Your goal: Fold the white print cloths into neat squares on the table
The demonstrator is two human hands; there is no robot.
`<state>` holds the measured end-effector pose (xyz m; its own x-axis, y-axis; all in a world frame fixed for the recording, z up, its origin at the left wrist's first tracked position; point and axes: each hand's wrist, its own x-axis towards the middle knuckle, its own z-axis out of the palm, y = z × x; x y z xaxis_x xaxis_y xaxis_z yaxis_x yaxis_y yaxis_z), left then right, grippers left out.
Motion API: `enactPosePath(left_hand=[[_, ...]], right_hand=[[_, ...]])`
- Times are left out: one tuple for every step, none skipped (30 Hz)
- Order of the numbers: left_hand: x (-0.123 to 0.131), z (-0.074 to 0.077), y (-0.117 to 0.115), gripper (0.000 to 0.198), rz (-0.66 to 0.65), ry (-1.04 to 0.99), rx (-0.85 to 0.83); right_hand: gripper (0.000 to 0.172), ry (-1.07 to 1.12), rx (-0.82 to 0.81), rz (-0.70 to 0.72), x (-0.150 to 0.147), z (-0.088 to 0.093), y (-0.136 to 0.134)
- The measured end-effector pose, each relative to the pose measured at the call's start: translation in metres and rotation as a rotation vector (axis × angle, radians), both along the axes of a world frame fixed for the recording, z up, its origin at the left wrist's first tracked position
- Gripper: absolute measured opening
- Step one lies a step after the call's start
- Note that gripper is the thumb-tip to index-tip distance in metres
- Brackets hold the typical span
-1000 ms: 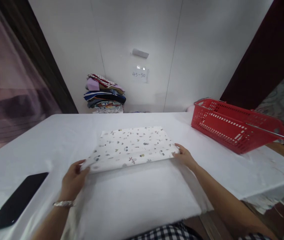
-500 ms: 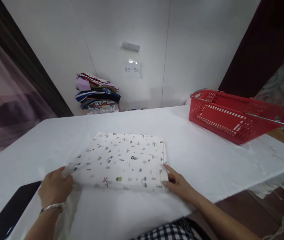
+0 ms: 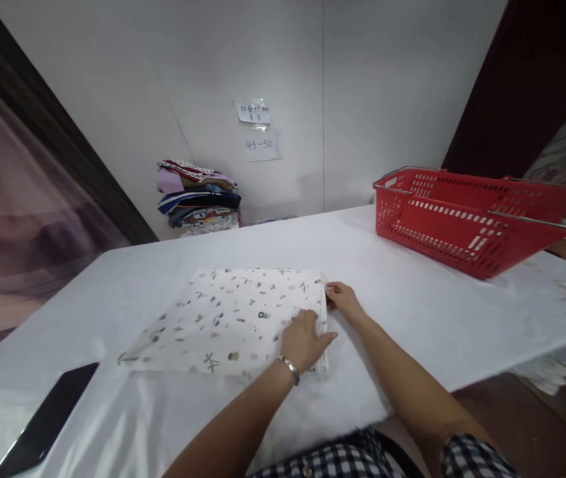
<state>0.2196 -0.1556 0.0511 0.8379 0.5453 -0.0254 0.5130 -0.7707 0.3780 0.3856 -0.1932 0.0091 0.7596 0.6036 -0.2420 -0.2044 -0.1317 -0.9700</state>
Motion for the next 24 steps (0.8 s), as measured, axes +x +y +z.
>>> enactPosePath(left_hand=[[0.003,-0.002,-0.003,0.041,0.006,0.043,0.024],[0.004,-0.004,-0.003,0.036,0.010,0.077,0.038],[0.004,-0.005,-0.003,0.031,0.015,0.100,0.038],[0.003,-0.006,-0.001,0.027,0.019,0.112,0.024],[0.001,-0.006,0.002,0.024,0.024,0.114,-0.006],[0.000,-0.005,0.005,0.024,0.031,0.114,-0.049],[-0.001,-0.004,0.009,0.026,0.038,0.112,-0.102],[0.000,-0.002,0.013,0.030,0.046,0.106,-0.159],[0.003,0.000,0.017,0.034,0.054,0.095,-0.209],[0.008,0.002,0.022,0.037,0.064,0.079,-0.244],[0.014,0.003,0.026,0.038,0.079,0.058,-0.256],[0.022,0.005,0.031,0.036,0.100,0.033,-0.243],[0.031,0.006,0.035,0.033,0.124,0.007,-0.211],[0.040,0.006,0.039,0.030,0.147,-0.012,-0.175],[0.049,0.005,0.043,0.028,0.166,-0.021,-0.144],[0.057,0.004,0.045,0.028,0.183,-0.018,-0.126],[0.065,0.002,0.048,0.027,0.199,-0.007,-0.125],[0.071,0.000,0.050,0.027,0.212,0.010,-0.137],[0.076,-0.002,0.052,0.027,0.224,0.026,-0.157],[0.080,-0.004,0.054,0.026,0.232,0.037,-0.181],[0.082,-0.006,0.056,0.025,0.233,0.041,-0.205],[0.083,-0.008,0.058,0.023,0.227,0.039,-0.226],[0.084,-0.010,0.061,0.021,0.220,0.034,-0.245],[0.084,-0.011,0.064,0.018,0.215,0.033,-0.264]], right_hand=[[0.025,-0.002,0.010,0.019,-0.001,-0.003,-0.002],[0.026,-0.004,0.018,0.040,-0.002,-0.005,-0.004],[0.026,-0.005,0.024,0.062,-0.003,-0.006,-0.007],[0.027,-0.004,0.028,0.086,-0.003,-0.007,-0.008],[0.027,-0.002,0.030,0.108,-0.002,-0.007,-0.009],[0.028,-0.002,0.031,0.126,-0.001,-0.006,-0.009],[0.029,-0.003,0.033,0.139,0.000,-0.006,-0.008],[0.028,-0.007,0.034,0.147,0.001,-0.006,-0.007],[0.028,-0.012,0.037,0.150,0.001,-0.006,-0.005],[0.026,-0.019,0.040,0.150,0.001,-0.006,-0.003],[0.025,-0.027,0.045,0.147,0.001,-0.006,-0.002],[0.023,-0.036,0.050,0.143,0.001,-0.006,0.000],[0.021,-0.046,0.056,0.140,0.000,-0.006,0.000],[0.019,-0.056,0.061,0.142,0.000,-0.006,0.001],[0.018,-0.065,0.065,0.147,-0.001,-0.006,0.001],[0.018,-0.073,0.066,0.155,-0.001,-0.006,0.001],[0.019,-0.078,0.064,0.165,-0.001,-0.007,0.001],[0.019,-0.080,0.059,0.175,-0.001,-0.007,0.001],[0.018,-0.080,0.052,0.184,-0.001,-0.008,0.001],[0.017,-0.077,0.046,0.190,0.000,-0.009,0.001],[0.015,-0.071,0.041,0.193,0.000,-0.010,0.001],[0.014,-0.060,0.040,0.197,0.000,-0.011,0.002],[0.013,-0.044,0.042,0.201,0.000,-0.011,0.002],[0.014,-0.023,0.046,0.209,0.001,-0.011,0.002]])
